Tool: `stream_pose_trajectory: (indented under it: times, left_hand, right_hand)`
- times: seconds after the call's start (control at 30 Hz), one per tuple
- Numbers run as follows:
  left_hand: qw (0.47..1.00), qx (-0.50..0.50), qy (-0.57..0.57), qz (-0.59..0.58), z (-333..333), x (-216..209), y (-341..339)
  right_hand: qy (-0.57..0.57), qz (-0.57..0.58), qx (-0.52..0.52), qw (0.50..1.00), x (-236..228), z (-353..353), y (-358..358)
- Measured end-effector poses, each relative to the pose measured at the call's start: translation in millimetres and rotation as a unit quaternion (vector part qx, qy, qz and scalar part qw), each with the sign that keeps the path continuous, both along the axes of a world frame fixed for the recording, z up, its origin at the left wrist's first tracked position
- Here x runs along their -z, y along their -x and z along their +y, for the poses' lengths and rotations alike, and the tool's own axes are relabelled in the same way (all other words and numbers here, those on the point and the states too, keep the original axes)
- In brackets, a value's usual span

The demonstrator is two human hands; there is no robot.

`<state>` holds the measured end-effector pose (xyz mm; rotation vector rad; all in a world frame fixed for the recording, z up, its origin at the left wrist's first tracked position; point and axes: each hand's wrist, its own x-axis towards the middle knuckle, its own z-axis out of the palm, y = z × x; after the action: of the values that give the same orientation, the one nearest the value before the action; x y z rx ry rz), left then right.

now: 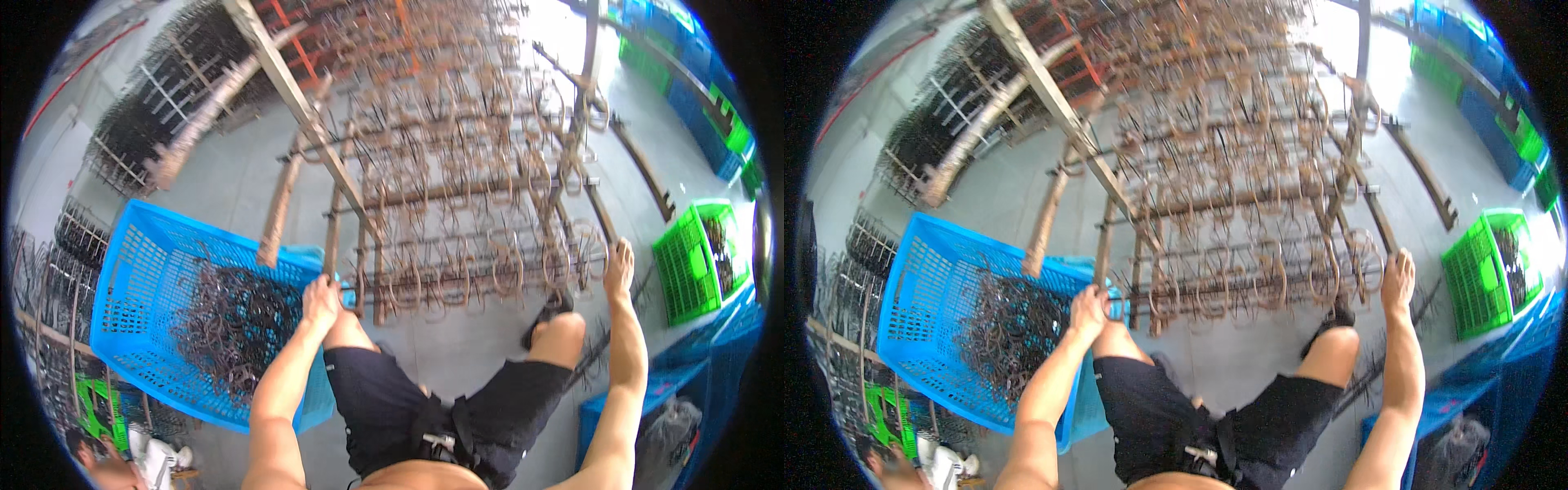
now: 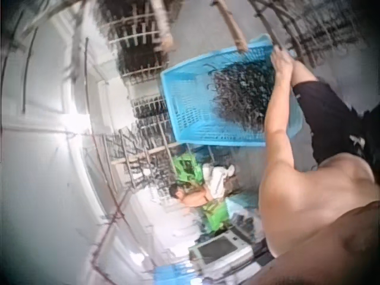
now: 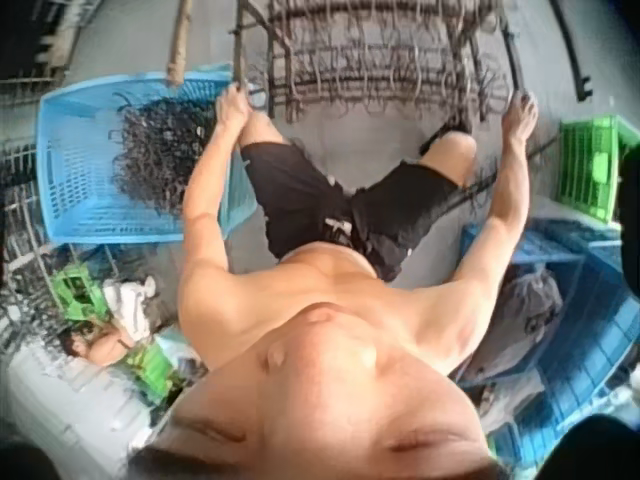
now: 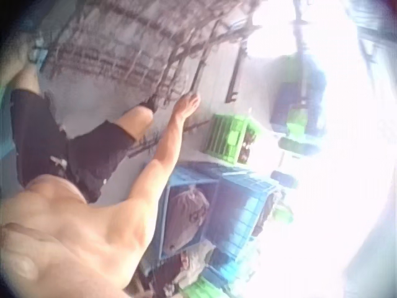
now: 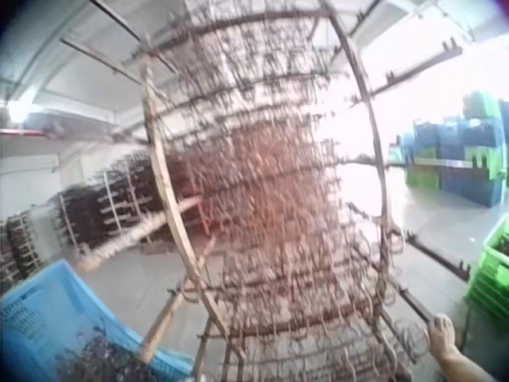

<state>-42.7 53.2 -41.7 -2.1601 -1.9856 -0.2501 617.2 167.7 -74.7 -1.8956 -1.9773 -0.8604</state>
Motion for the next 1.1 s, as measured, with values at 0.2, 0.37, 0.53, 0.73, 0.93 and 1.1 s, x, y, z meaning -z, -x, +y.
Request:
stream_pose_trajectory:
  times: [0.2,0.37,0.53,0.73,0.93,1.1]
  left_hand:
    - [0.985,0.047,-0.155,0.054,-83,-129,-19]
    - [0.920,0.095,-0.346,0.157,-97,-323,-17]
    - [0.976,0.081,-0.199,0.028,23,-448,-4]
    - [0.993,0.057,-0.095,0.048,168,-421,72]
    - [0.992,0.091,-0.089,0.024,189,-418,54]
    - [0.984,0.076,-0.123,-0.100,181,-421,56]
  right_hand:
    - [-0.085,0.321,-0.086,0.939,-102,-55,-3]
    - [-0.128,0.106,0.007,0.986,-232,-115,-101]
    - [-0.200,0.036,0.085,0.975,-348,-94,-49]
    - [-0.163,0.029,0.038,0.985,-398,-19,41]
    - [-0.095,-0.048,0.059,0.993,-434,76,44]
    - [-0.065,0.021,0.059,0.996,-430,168,41]
